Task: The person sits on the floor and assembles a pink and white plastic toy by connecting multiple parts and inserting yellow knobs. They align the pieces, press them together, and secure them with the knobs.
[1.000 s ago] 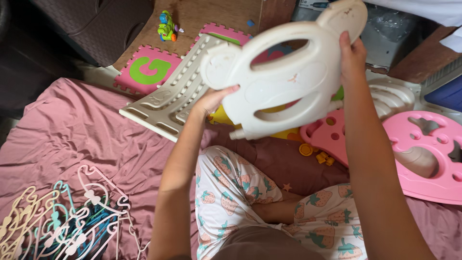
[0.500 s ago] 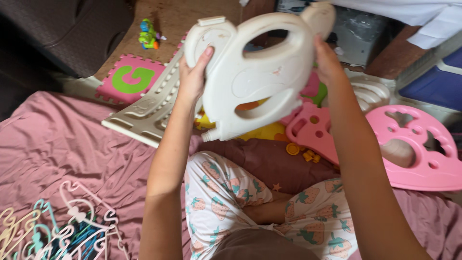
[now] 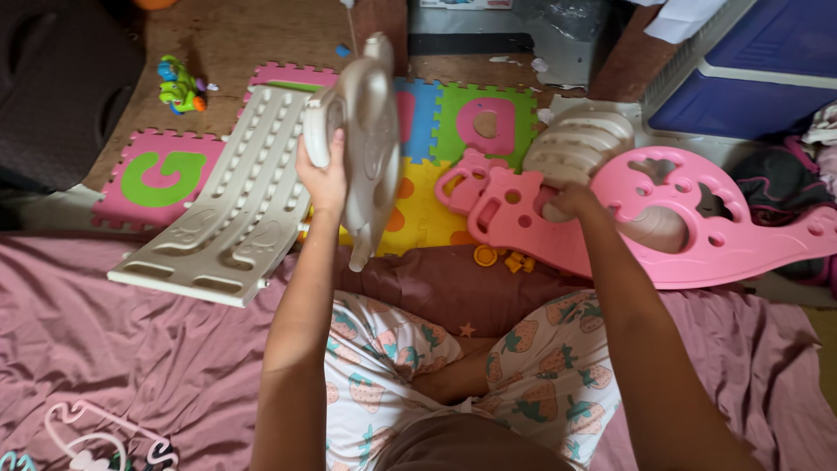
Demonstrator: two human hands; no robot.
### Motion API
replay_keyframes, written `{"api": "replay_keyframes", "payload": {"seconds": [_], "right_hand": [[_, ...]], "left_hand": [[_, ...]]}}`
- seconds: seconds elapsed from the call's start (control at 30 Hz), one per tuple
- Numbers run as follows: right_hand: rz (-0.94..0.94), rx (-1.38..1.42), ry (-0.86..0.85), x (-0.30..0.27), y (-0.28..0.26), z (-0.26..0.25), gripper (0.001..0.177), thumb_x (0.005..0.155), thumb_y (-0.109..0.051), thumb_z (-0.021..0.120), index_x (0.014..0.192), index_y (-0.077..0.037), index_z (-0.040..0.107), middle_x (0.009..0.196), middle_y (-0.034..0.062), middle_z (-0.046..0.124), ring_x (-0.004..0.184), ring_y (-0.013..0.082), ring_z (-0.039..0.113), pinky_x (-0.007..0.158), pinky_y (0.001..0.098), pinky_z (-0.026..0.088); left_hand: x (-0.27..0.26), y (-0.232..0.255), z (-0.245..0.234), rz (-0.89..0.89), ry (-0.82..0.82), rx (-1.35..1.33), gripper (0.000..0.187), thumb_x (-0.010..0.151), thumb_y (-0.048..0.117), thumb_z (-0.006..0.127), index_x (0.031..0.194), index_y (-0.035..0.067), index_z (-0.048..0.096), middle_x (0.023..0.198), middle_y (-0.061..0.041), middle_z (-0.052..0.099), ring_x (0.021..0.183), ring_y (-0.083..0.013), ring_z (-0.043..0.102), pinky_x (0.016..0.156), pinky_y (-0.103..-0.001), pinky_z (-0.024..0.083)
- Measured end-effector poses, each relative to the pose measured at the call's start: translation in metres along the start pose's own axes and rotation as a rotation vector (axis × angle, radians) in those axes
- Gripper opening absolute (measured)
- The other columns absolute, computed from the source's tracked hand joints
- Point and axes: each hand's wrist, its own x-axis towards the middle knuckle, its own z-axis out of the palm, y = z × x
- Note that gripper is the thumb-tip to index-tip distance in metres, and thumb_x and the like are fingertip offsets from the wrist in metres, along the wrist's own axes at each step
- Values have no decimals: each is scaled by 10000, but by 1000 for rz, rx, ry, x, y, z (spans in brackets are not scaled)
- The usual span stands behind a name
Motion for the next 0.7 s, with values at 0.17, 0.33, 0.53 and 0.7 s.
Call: {"api": "replay_keyframes", "payload": {"seconds": [0.17,0.33,0.53,0.7], "right_hand": [[322,125,139,-33,39,22,577,798,-332,723,1318,-83,717,1308,235,682,1253,390,631,1048,501,491],[529,217,244,-39,64,15,809,800,-533,793,1321,68,644,1441,314,526,1268,438,588,1063,484,469],[588,409,339,-33,67,24,1419,671,-625,860,1499,173,29,1445,312,446,1311,394,500,1076,434,427],[548,426,341,-4,61,9,1177,726,-534,833,1416,123,142,1302,253,465,1189,356,520,1039,448,458]], "left_hand": [[0,-27,2,33,113,-81,455,975,284,779,1277,9,578,1150,-55,671,1022,-152,635,930,-313,520],[9,-37,-17,-16,109,31,493,990,302,776,1326,-2,582,1201,-97,664,1076,-191,624,987,-324,513],[27,-54,-39,-171,-6,-116,551,889,223,775,1344,21,538,1241,-83,617,1133,-184,576,1036,-314,452],[45,-65,-61,-38,-169,24,387,885,101,712,1238,-45,651,1283,-144,613,1172,-246,623,1050,-333,517]]}}
